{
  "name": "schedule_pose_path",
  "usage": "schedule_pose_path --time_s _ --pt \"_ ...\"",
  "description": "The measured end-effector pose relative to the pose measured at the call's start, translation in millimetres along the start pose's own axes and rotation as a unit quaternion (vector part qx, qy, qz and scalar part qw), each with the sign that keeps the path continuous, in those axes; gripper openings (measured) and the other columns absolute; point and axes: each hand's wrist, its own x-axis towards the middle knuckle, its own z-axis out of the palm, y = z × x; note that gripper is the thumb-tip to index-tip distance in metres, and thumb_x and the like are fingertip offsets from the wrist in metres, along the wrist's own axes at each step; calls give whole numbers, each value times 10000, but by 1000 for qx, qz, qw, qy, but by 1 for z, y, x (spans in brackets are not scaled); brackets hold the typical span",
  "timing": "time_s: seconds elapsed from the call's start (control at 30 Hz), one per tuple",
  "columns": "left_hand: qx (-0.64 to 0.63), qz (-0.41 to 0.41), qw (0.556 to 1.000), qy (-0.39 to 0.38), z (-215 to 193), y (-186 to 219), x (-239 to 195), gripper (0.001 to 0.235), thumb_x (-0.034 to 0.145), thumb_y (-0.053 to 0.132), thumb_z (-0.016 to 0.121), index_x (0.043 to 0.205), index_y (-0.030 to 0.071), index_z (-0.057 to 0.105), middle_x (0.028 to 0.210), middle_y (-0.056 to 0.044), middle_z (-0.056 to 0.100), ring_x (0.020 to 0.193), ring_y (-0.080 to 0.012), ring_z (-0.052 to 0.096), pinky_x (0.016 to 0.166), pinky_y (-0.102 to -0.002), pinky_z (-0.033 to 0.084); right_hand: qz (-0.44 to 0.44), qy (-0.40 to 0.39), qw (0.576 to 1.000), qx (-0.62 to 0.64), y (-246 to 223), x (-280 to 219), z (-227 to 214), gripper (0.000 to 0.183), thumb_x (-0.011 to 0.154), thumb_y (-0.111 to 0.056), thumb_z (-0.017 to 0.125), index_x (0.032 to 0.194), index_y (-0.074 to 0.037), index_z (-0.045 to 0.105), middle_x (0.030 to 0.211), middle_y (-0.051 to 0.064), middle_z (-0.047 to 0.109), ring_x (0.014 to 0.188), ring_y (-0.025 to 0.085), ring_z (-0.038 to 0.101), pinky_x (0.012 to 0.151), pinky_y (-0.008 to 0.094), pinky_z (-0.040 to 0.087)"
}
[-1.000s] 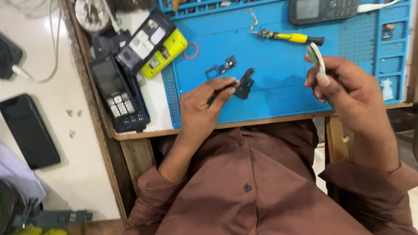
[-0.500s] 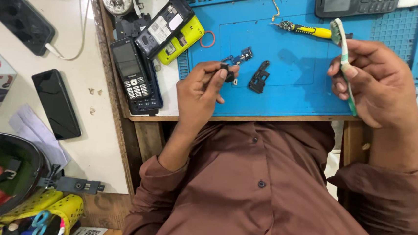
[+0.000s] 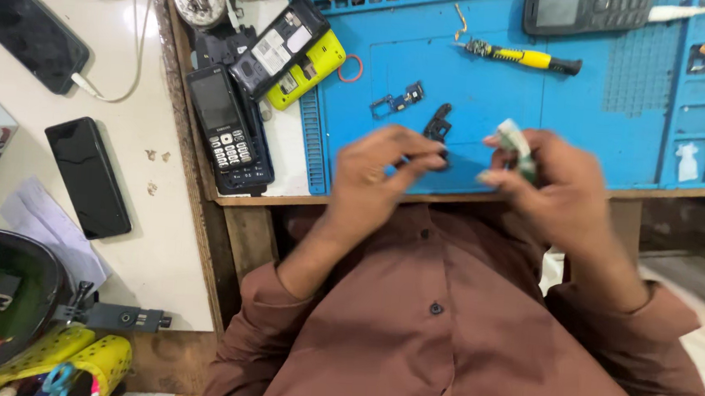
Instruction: The person cleans small electronic components on a blue work mat using a toothbrush and a precision screwdriver. They scrub the components and use the screwdriver to adjust or scrape parts of the circuit board.
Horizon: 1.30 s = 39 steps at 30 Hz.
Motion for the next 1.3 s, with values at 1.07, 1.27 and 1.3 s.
schedule_pose_path --time_s 1.07,1.27,1.3 --pt "351 98 931 4 -20 -19 1 242 879 146 823 1089 73 727 996 -52 602 929 -242 611 811 -406 485 68 -13 883 464 42 21 -19 78 1080 -62 671 1108 -5 626 934 99 640 599 51 478 562 232 386" --pt "324 67 944 6 -18 -20 4 211 840 133 826 976 68 678 991 -66 601 955 -269 623 833 -413 501 84 -7 885 457 42 20 -18 63 1095 -57 671 1119 -15 631 909 92 635 601 49 483 571 235 389" --pt "322 70 944 3 -19 -20 4 215 840 127 824 977 65 671 995 -70 601 957 -274 622 834 -416 502 90 -5 884 459 42 20 -18 63 1087 -58 671 1114 -18 630 943 89 641 615 51 486 573 234 393"
